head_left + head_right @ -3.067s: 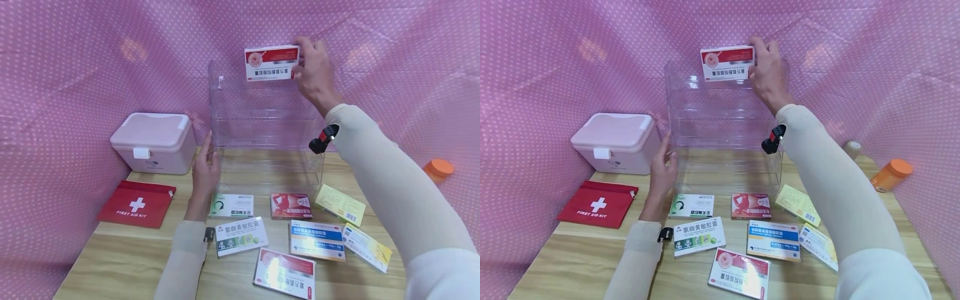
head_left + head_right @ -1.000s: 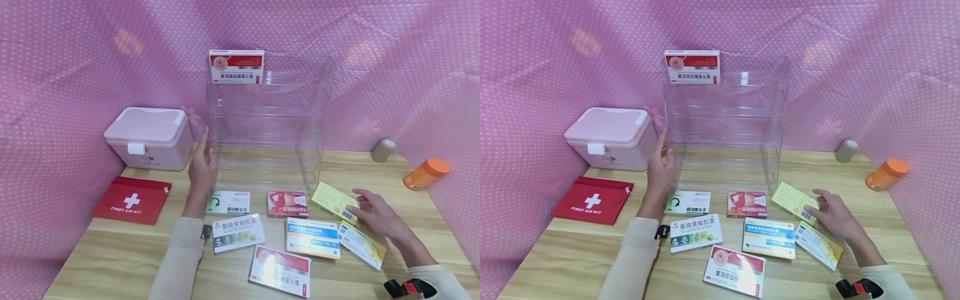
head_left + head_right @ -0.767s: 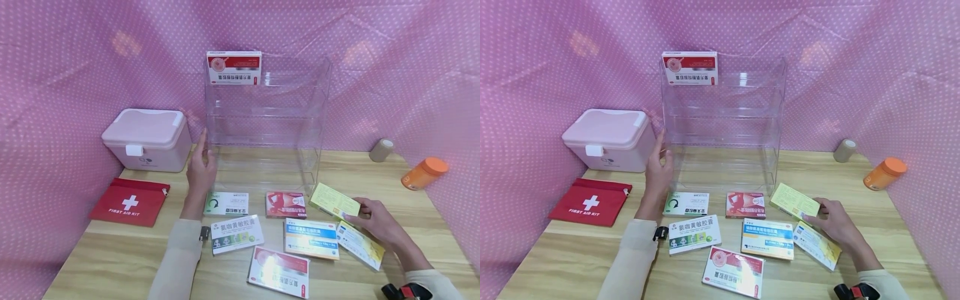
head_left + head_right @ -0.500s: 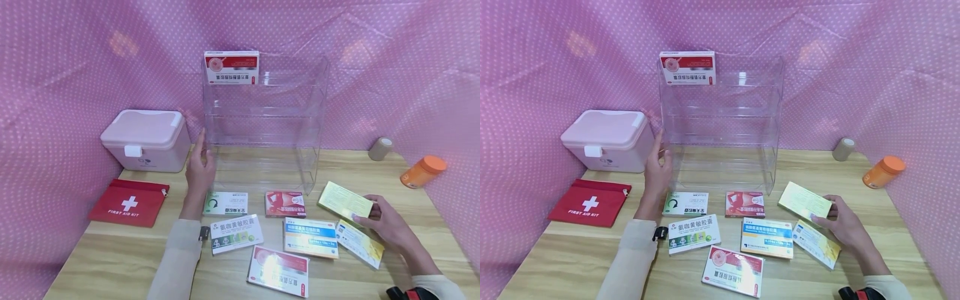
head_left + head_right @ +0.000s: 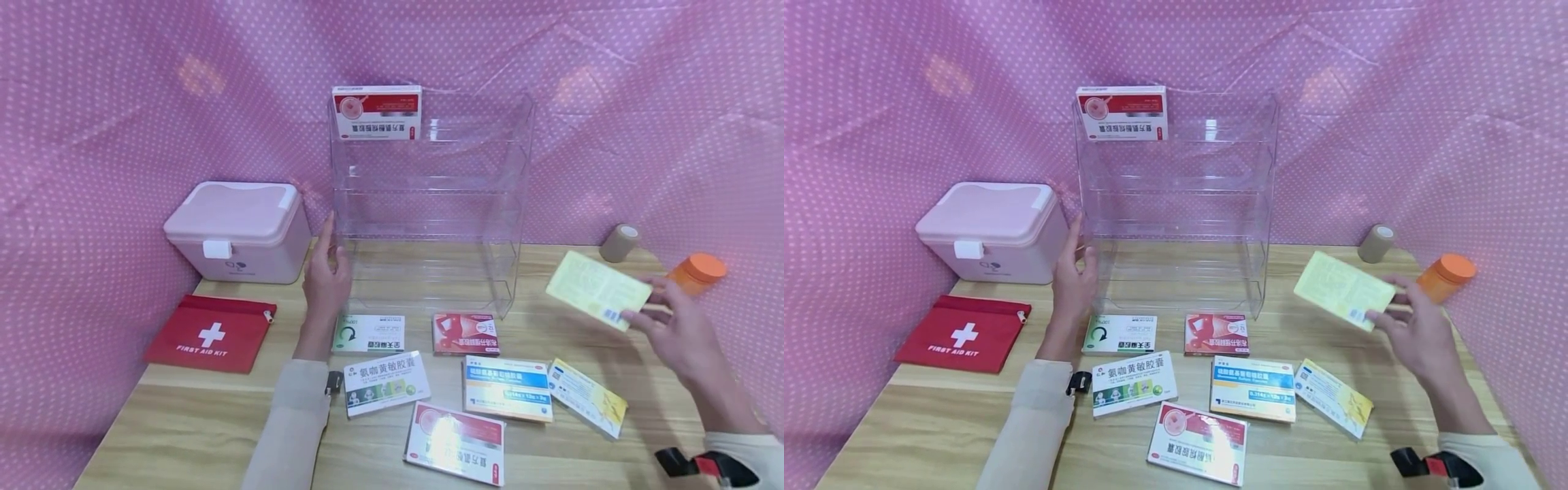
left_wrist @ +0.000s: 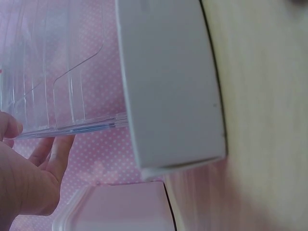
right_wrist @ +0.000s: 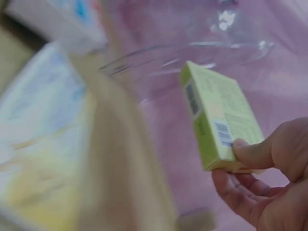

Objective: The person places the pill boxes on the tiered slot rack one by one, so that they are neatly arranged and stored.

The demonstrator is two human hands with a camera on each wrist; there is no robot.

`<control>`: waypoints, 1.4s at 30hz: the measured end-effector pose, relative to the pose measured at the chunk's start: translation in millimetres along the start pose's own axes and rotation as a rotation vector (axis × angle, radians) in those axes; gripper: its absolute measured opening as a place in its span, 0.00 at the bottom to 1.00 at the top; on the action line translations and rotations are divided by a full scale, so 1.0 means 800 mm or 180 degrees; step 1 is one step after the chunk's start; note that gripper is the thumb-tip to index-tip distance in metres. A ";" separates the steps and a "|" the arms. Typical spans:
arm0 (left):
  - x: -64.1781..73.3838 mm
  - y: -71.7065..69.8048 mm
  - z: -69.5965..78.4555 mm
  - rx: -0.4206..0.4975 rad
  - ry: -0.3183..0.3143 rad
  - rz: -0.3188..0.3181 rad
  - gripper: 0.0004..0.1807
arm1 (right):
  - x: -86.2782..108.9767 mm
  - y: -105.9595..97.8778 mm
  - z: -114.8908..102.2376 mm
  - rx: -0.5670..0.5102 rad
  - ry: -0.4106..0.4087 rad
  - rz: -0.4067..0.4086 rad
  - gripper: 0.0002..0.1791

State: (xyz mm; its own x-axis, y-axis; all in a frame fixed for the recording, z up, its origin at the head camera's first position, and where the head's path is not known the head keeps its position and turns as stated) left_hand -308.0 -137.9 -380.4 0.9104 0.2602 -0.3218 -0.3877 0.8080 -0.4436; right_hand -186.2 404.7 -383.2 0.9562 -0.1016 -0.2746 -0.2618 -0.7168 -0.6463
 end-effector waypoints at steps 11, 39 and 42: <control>0.000 -0.001 0.000 0.0024 -0.0001 0.0033 0.39 | -0.114 -0.049 -0.151 0.0026 -0.0311 0.0440 0.39; 0.000 0.003 -0.002 0.0031 -0.0015 0.0022 0.39 | -0.331 0.032 -0.335 0.0864 -0.0928 0.0145 0.32; -0.002 0.002 -0.004 0.0029 -0.0008 0.0016 0.39 | -0.328 0.042 -0.331 0.0871 -0.0941 0.0078 0.28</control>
State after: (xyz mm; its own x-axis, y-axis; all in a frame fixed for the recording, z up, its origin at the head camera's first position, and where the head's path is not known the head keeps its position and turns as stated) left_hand -310.5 -138.6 -383.5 0.9088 0.2655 -0.3218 -0.3909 0.8115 -0.4345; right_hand -411.4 224.8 -144.6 0.8807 0.1149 -0.4595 -0.3475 -0.5024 -0.7917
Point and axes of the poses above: each hand's wrist, its own x-axis away from the middle knuckle, its own y-axis out of the palm, z = x × y, the point moved 9 cm from there along -x, towards the middle knuckle, and after that the axes turned 4 degrees about -y, right-handed, at the moved point
